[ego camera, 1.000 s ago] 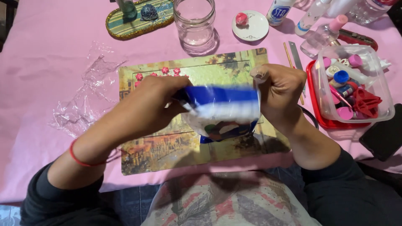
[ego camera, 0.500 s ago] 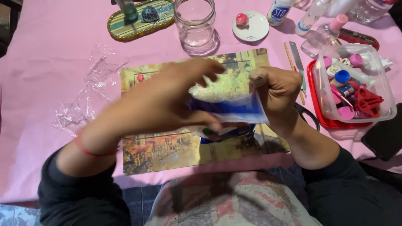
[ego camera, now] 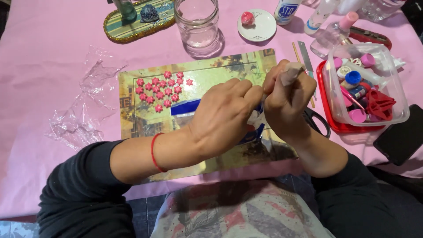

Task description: Shaping and detailing small decorative flowers using clay and craft tools.

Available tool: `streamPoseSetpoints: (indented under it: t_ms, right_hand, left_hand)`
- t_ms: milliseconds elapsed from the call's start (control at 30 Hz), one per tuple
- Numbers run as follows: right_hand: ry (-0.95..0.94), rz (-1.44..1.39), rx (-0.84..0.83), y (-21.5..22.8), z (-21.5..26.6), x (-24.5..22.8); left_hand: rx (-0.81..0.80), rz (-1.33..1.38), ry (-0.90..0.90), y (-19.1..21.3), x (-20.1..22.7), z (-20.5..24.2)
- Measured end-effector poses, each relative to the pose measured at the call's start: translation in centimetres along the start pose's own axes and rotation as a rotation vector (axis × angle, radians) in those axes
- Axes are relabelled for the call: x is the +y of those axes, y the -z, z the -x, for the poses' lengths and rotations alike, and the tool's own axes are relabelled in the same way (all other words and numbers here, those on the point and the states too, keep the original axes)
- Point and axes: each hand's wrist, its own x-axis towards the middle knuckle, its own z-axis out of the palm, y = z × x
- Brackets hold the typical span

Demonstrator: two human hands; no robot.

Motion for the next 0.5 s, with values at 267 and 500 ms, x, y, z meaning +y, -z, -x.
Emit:
streamPoseSetpoints:
  t_ms: [267, 500]
  right_hand:
    - [0.048, -0.041, 0.041, 0.2, -0.3, -0.5]
    - [-0.079, -0.199, 0.111, 4.9, 1.6, 4.0]
  left_hand:
    - [-0.161, 0.164, 0.007, 1.8, 0.0, -1.1]
    - [-0.751, 0.224, 0.083, 5.0, -2.3, -4.2]
